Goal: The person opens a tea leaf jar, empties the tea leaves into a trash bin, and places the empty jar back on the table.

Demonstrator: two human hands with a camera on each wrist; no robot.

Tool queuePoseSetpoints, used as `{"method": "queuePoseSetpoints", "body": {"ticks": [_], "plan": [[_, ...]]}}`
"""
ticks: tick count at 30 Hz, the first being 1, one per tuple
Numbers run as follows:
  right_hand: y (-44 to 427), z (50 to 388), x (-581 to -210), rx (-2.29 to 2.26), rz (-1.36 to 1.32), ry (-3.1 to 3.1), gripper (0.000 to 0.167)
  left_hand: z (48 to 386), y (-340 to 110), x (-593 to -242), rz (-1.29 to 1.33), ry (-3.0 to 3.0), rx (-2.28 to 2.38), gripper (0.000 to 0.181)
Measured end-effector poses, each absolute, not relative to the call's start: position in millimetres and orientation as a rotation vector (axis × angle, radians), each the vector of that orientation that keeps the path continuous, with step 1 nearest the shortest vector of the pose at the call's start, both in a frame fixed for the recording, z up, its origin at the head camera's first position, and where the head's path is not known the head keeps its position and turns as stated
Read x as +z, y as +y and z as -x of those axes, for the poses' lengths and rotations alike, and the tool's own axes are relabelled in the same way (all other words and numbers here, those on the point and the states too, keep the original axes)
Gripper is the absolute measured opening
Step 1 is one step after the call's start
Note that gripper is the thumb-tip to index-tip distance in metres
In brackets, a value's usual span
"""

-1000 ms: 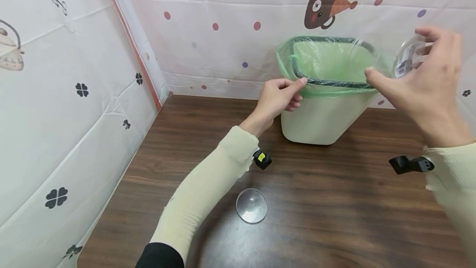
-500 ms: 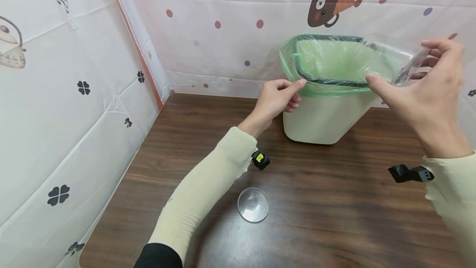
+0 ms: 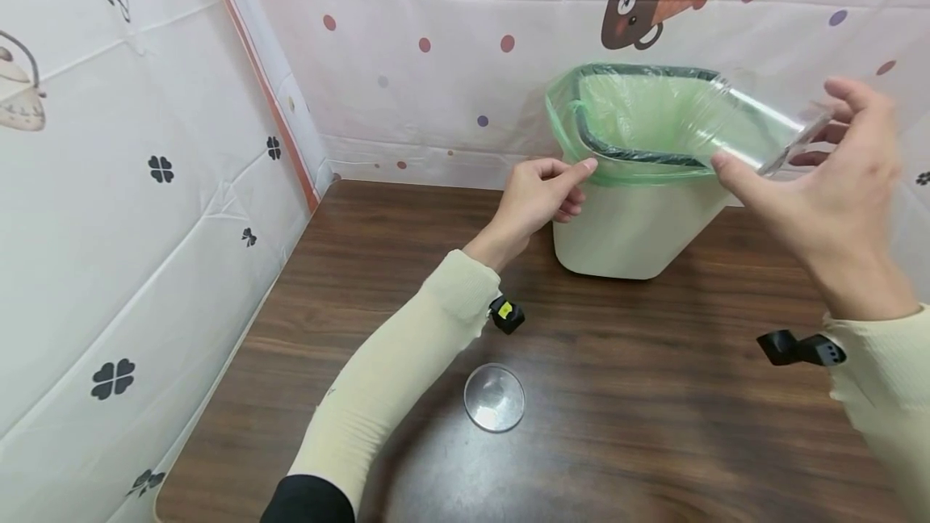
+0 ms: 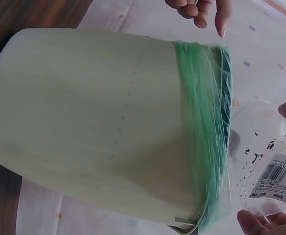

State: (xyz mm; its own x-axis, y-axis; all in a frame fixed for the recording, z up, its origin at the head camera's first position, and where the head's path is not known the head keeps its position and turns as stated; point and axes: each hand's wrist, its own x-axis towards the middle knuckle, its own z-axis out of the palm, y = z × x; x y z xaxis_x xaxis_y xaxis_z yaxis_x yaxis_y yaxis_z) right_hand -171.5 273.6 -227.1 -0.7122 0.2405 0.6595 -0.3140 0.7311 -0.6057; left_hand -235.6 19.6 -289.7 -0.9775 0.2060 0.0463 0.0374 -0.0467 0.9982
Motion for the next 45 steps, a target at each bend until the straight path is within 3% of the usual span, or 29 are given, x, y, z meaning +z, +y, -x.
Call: {"method": "queuePoseSetpoints", "body": {"ticks": [14, 29, 36, 45], "plan": [[269.4, 162.7, -232.7, 0.910, -0.004, -2.204, 0.082, 234.6, 15.9, -295.0, -0.284, 2.081, 2.166, 0.039], [277.8, 154.6, -242.5, 0.948, -0.002, -2.216, 0.091, 233.2, 10.2, -299.5, -0.322, 2.064, 2.164, 0.042], [278.0, 149.3, -247.6, 0.903, -0.014, -2.235, 0.075, 233.4, 8.6, -300.5, -0.327, 2.061, 2.163, 0.038], [273.4, 143.7, -252.2, 0.948, 0.007, -2.244, 0.066, 232.5, 6.3, -300.9, -0.331, 2.069, 2.146, 0.039]]}}
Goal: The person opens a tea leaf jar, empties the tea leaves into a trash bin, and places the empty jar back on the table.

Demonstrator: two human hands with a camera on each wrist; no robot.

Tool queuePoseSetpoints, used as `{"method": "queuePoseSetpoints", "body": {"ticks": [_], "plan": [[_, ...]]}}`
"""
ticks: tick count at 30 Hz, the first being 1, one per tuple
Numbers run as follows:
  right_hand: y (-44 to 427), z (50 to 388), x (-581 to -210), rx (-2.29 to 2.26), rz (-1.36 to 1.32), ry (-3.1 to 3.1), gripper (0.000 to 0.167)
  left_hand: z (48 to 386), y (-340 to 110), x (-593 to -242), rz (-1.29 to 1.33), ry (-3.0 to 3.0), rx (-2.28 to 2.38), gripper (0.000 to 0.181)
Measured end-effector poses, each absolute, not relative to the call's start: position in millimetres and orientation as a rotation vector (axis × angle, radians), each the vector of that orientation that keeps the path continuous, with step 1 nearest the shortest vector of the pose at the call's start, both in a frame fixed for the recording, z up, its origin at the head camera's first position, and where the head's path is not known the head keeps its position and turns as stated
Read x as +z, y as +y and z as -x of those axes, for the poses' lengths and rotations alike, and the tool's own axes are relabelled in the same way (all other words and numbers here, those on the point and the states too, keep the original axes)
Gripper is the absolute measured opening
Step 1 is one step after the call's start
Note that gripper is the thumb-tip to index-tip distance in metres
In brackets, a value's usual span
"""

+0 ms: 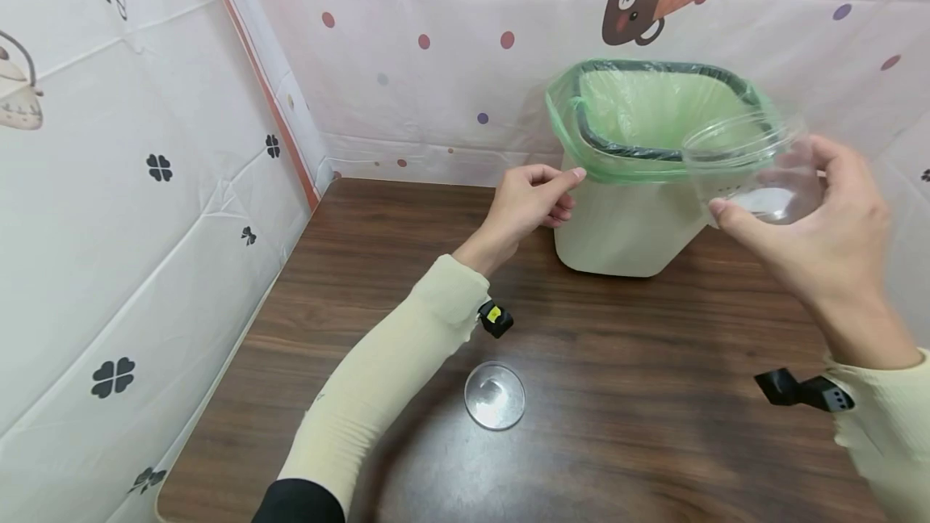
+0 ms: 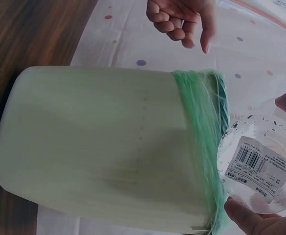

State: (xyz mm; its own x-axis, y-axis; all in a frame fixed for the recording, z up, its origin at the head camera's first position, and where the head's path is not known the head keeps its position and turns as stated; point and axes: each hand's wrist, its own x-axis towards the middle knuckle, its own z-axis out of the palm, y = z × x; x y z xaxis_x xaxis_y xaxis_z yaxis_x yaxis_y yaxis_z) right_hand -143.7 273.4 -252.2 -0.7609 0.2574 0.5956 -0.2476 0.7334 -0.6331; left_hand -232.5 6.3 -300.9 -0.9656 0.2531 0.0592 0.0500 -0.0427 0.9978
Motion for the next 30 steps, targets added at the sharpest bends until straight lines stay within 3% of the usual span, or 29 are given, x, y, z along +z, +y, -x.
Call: {"method": "queuePoseSetpoints", "body": {"ticks": [12, 30], "plan": [[270.5, 137.6, -268.1, 0.976, 0.012, -2.325, 0.068, 232.9, 4.0, -304.1, -0.319, 2.094, 2.147, 0.037], [266.2, 136.2, -278.2, 1.089, -0.129, -2.353, 0.093, 231.9, -2.5, -305.3, -0.316, 2.087, 2.135, 0.039]]}}
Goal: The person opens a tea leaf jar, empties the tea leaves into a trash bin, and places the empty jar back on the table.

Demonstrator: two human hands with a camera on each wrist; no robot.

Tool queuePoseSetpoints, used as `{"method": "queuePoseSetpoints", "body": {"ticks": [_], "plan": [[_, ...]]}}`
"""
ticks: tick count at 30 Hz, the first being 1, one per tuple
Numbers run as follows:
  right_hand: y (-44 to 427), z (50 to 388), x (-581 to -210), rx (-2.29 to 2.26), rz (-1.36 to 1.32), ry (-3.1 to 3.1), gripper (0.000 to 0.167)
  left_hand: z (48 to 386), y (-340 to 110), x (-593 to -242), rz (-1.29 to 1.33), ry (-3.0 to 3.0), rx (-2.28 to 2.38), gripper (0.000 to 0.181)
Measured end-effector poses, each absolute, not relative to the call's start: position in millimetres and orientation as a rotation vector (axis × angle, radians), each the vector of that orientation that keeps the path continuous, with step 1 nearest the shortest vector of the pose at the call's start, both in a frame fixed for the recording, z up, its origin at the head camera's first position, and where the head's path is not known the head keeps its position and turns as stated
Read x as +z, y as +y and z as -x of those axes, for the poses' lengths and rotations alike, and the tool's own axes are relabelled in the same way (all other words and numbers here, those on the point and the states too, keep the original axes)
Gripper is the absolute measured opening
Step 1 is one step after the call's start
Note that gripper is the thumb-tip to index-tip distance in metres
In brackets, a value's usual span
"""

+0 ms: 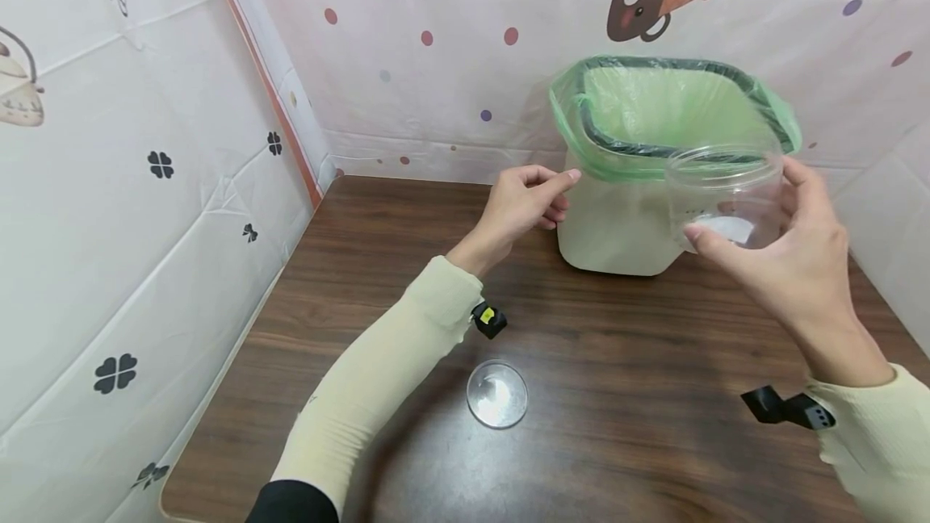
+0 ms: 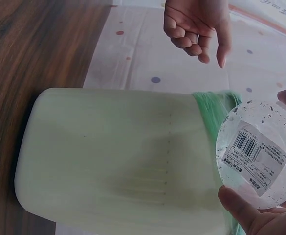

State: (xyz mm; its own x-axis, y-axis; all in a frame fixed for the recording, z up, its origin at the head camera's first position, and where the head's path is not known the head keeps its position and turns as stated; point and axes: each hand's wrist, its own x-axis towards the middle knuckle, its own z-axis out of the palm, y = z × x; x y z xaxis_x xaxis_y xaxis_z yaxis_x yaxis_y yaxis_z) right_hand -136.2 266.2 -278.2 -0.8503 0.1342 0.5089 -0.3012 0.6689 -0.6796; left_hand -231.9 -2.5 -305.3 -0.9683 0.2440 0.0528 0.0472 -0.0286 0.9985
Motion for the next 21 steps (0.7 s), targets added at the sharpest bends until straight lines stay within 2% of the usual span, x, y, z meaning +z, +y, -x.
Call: {"method": "queuePoseSetpoints", "body": {"ticks": [7, 21], "plan": [[267.7, 134.8, -280.9, 1.100, -0.095, -2.435, 0.090, 232.7, -3.2, -306.7, -0.301, 2.085, 2.148, 0.029], [266.3, 131.2, -291.1, 0.987, -0.042, -2.543, 0.091, 233.1, -5.1, -311.1, -0.304, 2.094, 2.130, 0.029]]}}
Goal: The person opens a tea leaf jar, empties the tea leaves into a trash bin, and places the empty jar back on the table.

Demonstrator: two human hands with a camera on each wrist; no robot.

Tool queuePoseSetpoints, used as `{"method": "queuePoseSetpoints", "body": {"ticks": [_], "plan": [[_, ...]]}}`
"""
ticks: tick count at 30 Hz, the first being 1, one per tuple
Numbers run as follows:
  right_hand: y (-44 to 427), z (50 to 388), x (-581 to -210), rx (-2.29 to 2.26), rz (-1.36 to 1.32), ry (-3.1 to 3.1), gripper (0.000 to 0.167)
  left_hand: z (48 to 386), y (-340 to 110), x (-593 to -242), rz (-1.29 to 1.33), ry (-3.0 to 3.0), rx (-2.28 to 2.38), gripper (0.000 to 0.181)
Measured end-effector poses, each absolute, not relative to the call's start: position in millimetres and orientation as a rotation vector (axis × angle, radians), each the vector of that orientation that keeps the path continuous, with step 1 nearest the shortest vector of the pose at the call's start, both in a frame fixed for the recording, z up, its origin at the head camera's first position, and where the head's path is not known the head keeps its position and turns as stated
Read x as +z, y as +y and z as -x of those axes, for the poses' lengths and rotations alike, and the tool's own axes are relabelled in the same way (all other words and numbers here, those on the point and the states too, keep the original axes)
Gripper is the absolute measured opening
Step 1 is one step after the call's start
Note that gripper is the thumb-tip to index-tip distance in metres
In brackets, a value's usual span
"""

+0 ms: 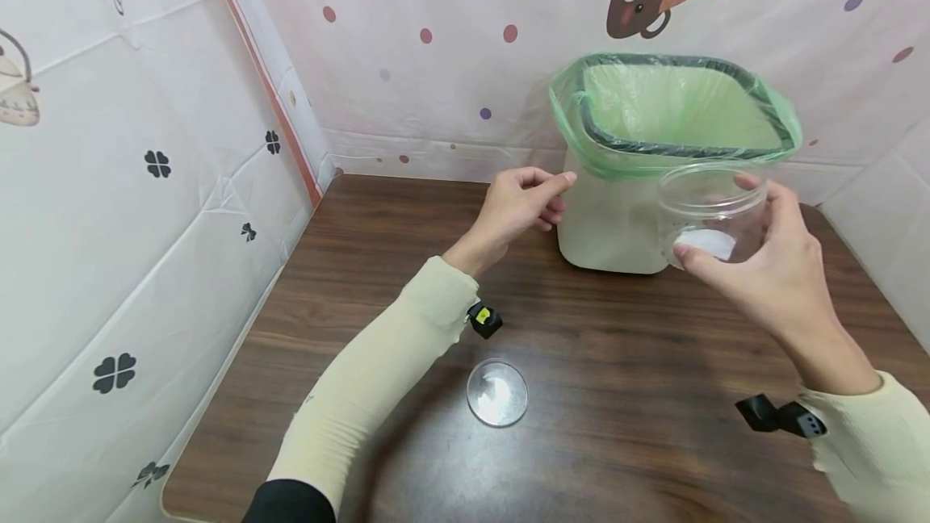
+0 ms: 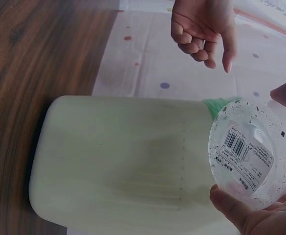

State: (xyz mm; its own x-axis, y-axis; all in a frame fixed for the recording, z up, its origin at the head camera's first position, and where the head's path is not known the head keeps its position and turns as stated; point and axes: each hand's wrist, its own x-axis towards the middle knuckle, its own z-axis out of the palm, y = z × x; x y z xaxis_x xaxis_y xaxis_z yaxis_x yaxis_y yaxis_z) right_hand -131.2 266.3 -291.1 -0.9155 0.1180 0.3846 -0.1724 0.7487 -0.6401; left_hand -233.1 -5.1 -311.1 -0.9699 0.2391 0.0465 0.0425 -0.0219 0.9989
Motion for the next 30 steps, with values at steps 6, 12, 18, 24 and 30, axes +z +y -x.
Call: {"method": "queuePoseSetpoints", "body": {"ticks": [6, 12, 18, 24, 30], "plan": [[265.0, 130.4, -294.4, 0.996, -0.050, -2.551, 0.092, 232.8, -7.5, -311.6, -0.298, 2.095, 2.125, 0.029], [263.6, 130.1, -298.9, 1.042, -0.083, -2.541, 0.092, 232.5, -8.7, -312.3, -0.285, 2.098, 2.122, 0.028], [260.8, 128.9, -300.8, 1.050, -0.090, -2.555, 0.094, 232.3, -10.0, -314.2, -0.283, 2.106, 2.113, 0.028], [258.5, 128.1, -304.8, 1.000, -0.108, -2.592, 0.097, 231.8, -11.5, -316.3, -0.283, 2.114, 2.117, 0.028], [260.1, 126.9, -307.9, 0.990, -0.138, -2.619, 0.095, 231.6, -13.0, -319.5, -0.273, 2.110, 2.125, 0.027]]}}
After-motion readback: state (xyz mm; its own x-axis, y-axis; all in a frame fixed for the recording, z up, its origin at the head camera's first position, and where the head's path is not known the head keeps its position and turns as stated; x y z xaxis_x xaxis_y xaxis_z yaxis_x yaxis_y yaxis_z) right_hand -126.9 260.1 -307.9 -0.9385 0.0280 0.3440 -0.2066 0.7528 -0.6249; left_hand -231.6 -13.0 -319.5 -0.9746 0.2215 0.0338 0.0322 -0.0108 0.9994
